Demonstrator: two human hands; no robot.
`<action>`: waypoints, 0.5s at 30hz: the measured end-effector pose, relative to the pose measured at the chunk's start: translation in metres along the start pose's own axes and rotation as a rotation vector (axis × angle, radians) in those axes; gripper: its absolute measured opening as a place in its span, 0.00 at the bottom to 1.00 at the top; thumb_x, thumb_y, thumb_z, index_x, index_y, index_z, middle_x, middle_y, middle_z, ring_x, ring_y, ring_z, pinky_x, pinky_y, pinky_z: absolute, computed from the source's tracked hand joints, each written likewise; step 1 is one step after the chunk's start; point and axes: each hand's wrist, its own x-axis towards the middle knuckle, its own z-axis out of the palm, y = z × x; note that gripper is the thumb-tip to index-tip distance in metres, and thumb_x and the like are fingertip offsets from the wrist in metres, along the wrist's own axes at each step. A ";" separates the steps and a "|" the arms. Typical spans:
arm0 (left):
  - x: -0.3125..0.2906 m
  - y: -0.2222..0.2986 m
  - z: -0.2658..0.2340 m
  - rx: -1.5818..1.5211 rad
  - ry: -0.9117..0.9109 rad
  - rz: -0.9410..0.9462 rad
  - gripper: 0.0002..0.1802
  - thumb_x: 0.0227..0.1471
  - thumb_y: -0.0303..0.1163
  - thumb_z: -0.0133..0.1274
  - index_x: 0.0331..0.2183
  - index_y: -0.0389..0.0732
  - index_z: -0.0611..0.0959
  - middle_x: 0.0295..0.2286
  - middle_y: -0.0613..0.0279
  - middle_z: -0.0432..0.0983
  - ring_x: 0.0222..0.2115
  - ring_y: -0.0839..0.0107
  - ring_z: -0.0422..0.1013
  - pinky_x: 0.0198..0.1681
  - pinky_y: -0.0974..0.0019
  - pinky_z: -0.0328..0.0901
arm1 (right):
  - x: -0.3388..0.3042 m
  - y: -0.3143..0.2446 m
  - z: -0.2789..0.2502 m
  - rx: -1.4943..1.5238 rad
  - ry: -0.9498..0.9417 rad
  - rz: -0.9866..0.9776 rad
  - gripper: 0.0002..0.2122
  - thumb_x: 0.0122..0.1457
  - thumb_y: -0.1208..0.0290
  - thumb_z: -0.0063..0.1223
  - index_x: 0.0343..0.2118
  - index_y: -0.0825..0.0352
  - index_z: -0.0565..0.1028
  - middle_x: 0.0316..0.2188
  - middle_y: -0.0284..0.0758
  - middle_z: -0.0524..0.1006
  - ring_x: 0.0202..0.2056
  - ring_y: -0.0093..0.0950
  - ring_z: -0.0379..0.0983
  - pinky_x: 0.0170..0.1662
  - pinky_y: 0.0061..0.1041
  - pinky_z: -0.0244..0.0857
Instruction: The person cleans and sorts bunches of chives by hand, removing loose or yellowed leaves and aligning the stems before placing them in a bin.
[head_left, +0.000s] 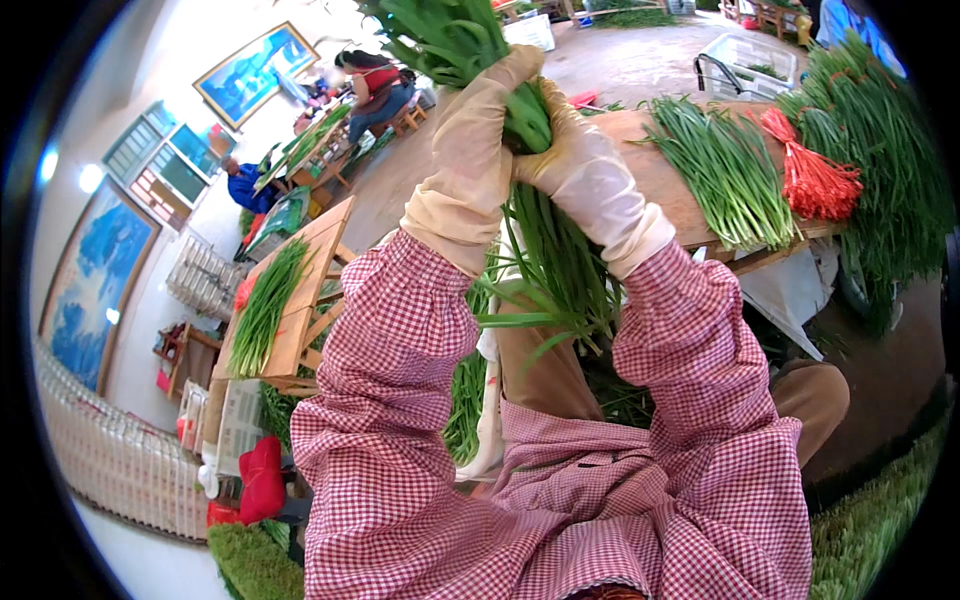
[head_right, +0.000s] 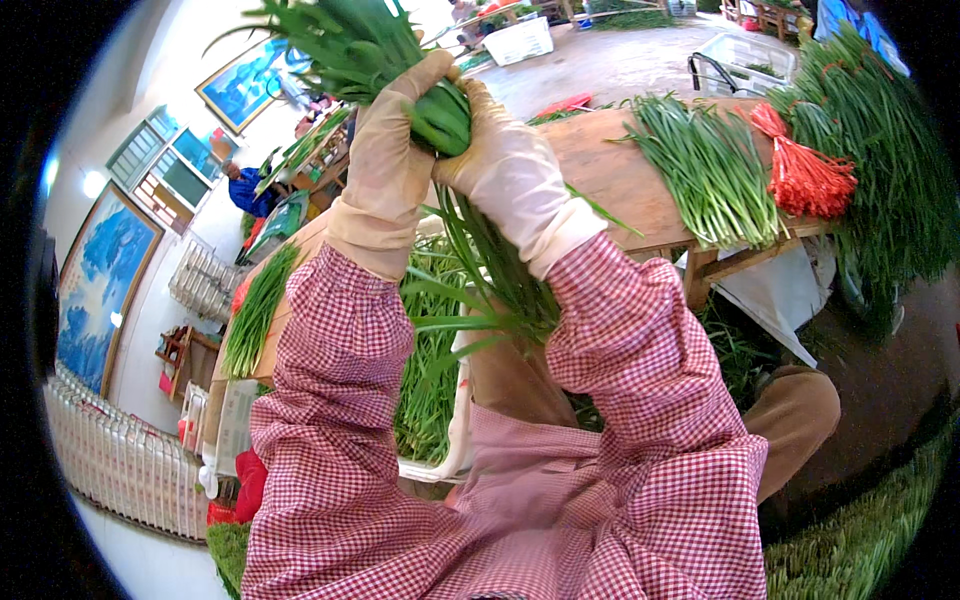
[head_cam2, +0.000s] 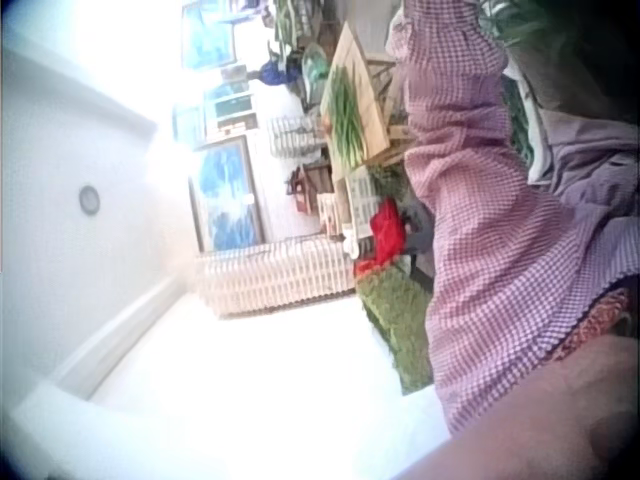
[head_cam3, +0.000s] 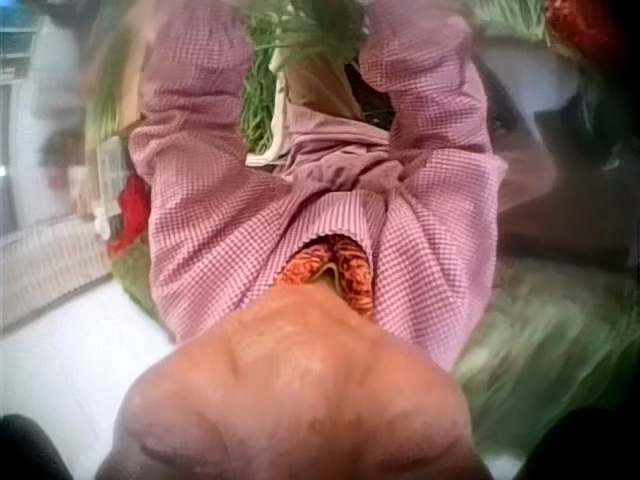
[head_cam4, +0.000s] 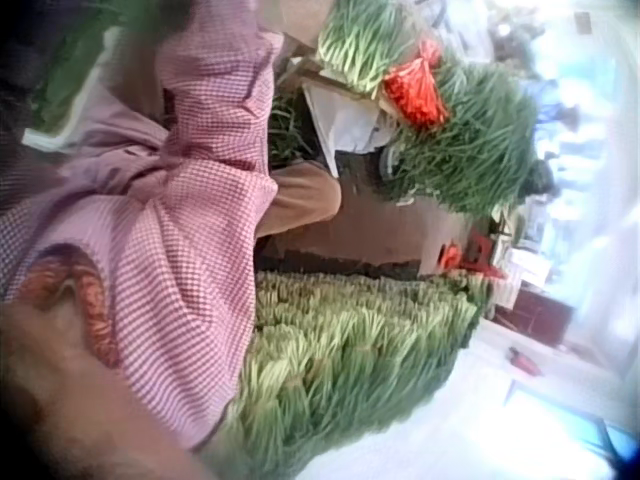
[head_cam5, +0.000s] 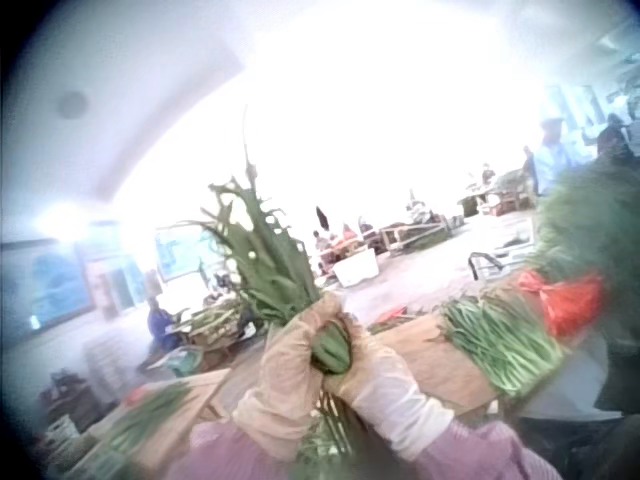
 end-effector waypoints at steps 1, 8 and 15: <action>0.001 0.003 0.007 0.077 -0.058 0.003 0.10 0.45 0.28 0.54 0.33 0.36 0.78 0.29 0.65 0.73 0.31 0.77 0.69 0.38 0.74 0.63 | 0.001 0.002 -0.010 0.083 -0.061 0.024 0.32 0.44 0.72 0.58 0.53 0.69 0.57 0.37 0.39 0.74 0.36 0.29 0.72 0.39 0.22 0.65; 0.032 -0.002 0.002 0.594 -0.444 0.059 0.40 0.34 0.41 0.65 0.48 0.38 0.67 0.41 0.58 0.71 0.43 0.67 0.67 0.47 0.65 0.61 | -0.003 -0.004 -0.056 0.508 -0.159 0.207 0.16 0.46 0.68 0.57 0.37 0.72 0.73 0.26 0.35 0.75 0.26 0.22 0.71 0.30 0.20 0.65; 0.025 -0.010 -0.002 0.407 -0.707 -0.212 0.22 0.45 0.41 0.55 0.43 0.43 0.75 0.40 0.62 0.72 0.42 0.73 0.68 0.49 0.67 0.61 | -0.006 0.008 -0.062 0.598 -0.396 0.310 0.13 0.46 0.65 0.58 0.32 0.67 0.75 0.22 0.32 0.74 0.20 0.20 0.70 0.23 0.16 0.64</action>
